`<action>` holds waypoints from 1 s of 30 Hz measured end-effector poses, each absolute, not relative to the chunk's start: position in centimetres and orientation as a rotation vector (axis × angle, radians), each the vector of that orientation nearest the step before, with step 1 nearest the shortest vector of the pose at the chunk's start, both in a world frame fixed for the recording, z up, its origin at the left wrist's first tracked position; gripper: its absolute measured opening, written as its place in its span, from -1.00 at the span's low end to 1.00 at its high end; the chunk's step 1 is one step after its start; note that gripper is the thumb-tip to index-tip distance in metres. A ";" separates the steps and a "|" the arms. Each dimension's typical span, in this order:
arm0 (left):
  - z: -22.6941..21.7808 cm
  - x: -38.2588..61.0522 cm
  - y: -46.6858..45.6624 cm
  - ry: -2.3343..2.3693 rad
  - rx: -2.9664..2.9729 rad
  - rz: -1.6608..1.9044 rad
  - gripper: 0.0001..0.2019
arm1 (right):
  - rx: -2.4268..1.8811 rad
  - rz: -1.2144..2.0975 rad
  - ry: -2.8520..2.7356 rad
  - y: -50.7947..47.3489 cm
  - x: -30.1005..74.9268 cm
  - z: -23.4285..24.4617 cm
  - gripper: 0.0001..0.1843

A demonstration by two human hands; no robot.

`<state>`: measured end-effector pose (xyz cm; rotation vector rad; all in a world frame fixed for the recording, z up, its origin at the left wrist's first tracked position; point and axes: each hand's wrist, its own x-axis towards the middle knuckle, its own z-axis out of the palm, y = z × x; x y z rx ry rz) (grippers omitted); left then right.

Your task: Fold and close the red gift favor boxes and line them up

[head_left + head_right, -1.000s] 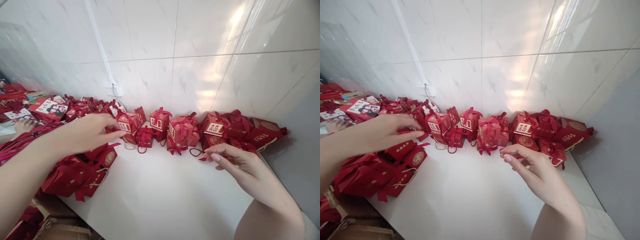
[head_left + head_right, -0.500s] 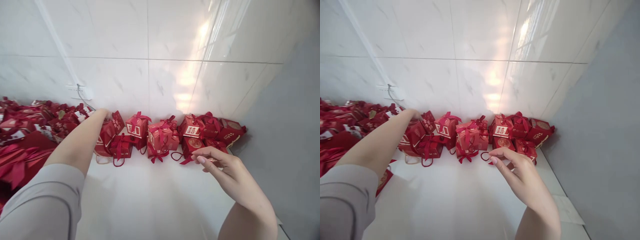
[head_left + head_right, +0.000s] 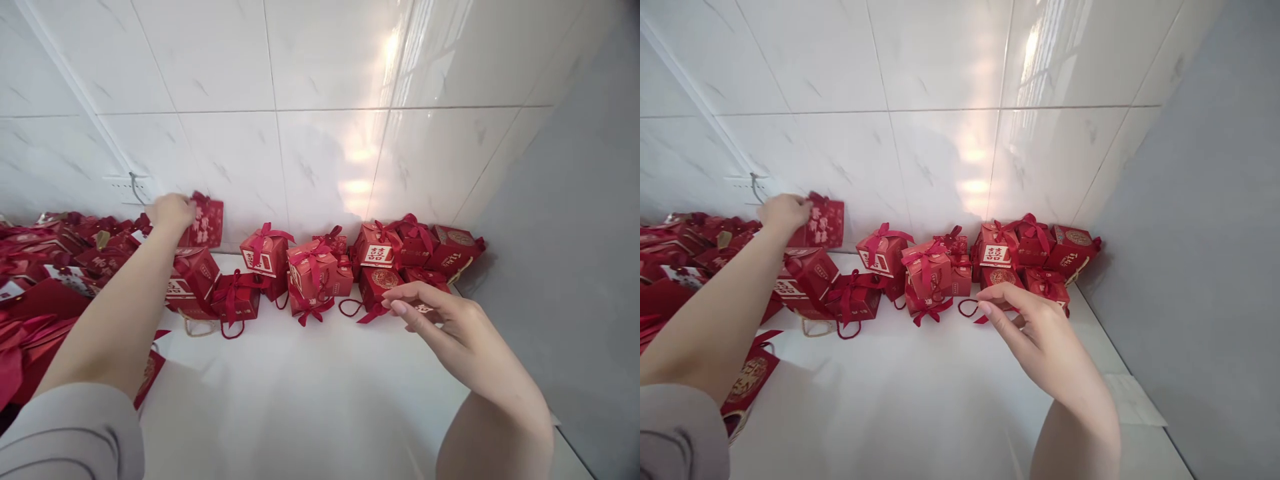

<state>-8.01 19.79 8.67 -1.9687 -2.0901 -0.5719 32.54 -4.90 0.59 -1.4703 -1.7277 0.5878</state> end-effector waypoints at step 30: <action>-2.5 1.0 1.8 -1.722 -3.262 -0.499 -0.61 | -1.166 0.711 -2.163 -3.0 22.8 -4.3 -0.54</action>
